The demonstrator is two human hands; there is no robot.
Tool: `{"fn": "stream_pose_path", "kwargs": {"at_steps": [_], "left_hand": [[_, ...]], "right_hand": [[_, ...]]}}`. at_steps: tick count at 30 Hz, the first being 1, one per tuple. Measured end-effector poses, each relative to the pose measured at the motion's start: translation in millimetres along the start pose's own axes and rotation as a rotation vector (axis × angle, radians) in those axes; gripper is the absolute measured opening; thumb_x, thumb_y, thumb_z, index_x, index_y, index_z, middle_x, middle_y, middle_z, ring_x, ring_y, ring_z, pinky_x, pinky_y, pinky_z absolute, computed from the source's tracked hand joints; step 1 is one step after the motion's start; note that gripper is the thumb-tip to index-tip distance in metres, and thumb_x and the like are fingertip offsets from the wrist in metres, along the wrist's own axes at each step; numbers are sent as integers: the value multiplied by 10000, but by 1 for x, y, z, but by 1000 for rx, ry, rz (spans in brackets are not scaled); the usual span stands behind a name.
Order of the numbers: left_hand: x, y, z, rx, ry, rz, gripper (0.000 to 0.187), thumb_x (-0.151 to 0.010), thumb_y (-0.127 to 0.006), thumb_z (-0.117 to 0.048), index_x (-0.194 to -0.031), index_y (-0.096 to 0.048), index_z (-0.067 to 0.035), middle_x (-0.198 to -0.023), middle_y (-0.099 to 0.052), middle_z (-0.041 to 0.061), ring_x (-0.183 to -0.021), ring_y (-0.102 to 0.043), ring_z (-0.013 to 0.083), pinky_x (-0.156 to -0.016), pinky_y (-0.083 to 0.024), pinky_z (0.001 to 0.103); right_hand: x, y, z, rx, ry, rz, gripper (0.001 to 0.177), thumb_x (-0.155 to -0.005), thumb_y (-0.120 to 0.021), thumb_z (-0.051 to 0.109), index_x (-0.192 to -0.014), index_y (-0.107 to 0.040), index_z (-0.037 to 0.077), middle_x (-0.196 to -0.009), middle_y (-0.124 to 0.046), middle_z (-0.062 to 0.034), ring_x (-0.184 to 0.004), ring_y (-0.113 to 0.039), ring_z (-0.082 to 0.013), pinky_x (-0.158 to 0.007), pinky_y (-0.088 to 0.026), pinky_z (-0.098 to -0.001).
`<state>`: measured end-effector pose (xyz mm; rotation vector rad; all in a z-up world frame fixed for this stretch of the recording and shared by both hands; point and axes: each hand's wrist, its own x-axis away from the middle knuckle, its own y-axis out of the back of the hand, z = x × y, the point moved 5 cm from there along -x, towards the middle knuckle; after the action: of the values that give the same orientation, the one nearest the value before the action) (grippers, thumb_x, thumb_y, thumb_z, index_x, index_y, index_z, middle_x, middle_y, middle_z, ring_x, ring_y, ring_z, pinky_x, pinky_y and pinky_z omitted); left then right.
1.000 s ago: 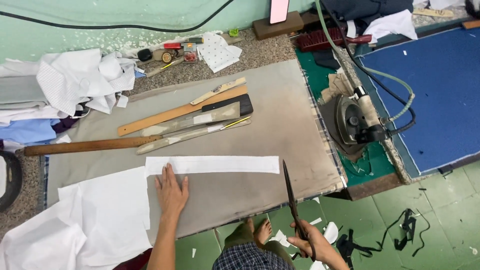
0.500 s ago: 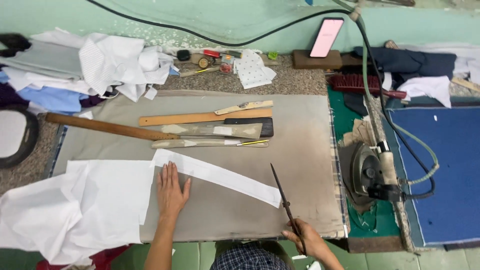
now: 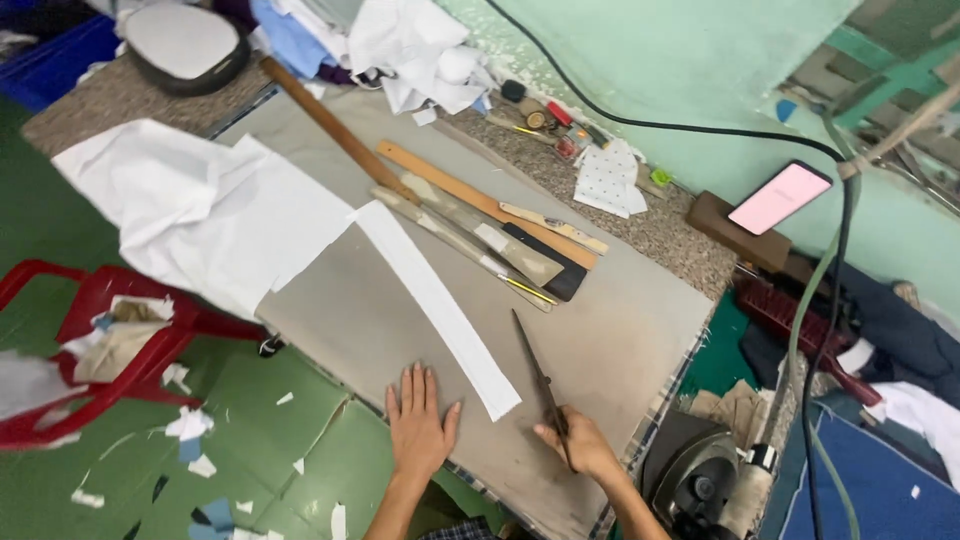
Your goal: The person marks a white fabric piece using a pencil and a wooden ruler, then cuts the fabric along the marked lines using large shears. The person handles the fabric and tools on a cluttered work table.
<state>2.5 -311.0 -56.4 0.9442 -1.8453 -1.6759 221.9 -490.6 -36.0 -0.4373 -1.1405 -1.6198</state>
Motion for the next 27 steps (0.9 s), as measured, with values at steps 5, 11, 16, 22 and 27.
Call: {"fn": "stream_pose_path", "kwargs": {"at_steps": [5, 11, 16, 22, 27], "left_hand": [[38, 10, -30, -22, 39, -118, 722, -1076, -206, -569, -1557, -301, -40, -1667, -215, 170, -1567, -139, 320, -1279, -27, 551], [29, 28, -80, -199, -113, -211, 724, -1097, -122, -590, -1612, -113, -81, -1697, -73, 117, -1584, -26, 259, -1302, 31, 505], [54, 10, -92, -77, -288, -148, 770, -1061, -170, -637, -1613, -135, -102, -1683, -124, 94, -1587, -41, 269, -1303, 55, 533], [30, 37, -41, -120, -498, -160, 852, -1006, -358, -709, -1637, -209, -156, -1697, -202, 58, -1598, -131, 221, -1311, -31, 481], [-133, 36, 77, 155, -245, -141, 709, -1064, -330, -469, -1575, -278, 21, -1631, -341, 195, -1528, -287, 348, -1262, -115, 580]], "right_hand": [[-4, 0, 0, -107, 53, 23, 471, -892, -698, 575, -980, -591, 125, -659, -605, -23, -558, -584, -166, -535, -449, -339], [-4, -8, -8, -23, 3, -62, 507, -884, -681, 560, -1117, -658, 110, -1054, -733, -70, -996, -694, -248, -805, -517, -369], [-9, -10, -10, -57, 19, -87, 499, -861, -709, 539, -1107, -678, 106, -1040, -753, -74, -971, -702, -242, -801, -514, -369], [-34, -15, -30, -47, 113, -152, 558, -791, -709, 609, -1074, -688, 129, -1022, -784, -46, -970, -738, -219, -832, -532, -361], [-39, -20, -33, 127, 11, -169, 663, -783, -667, 742, -1058, -634, 141, -956, -762, -146, -911, -732, -324, -763, -494, -423]]}}
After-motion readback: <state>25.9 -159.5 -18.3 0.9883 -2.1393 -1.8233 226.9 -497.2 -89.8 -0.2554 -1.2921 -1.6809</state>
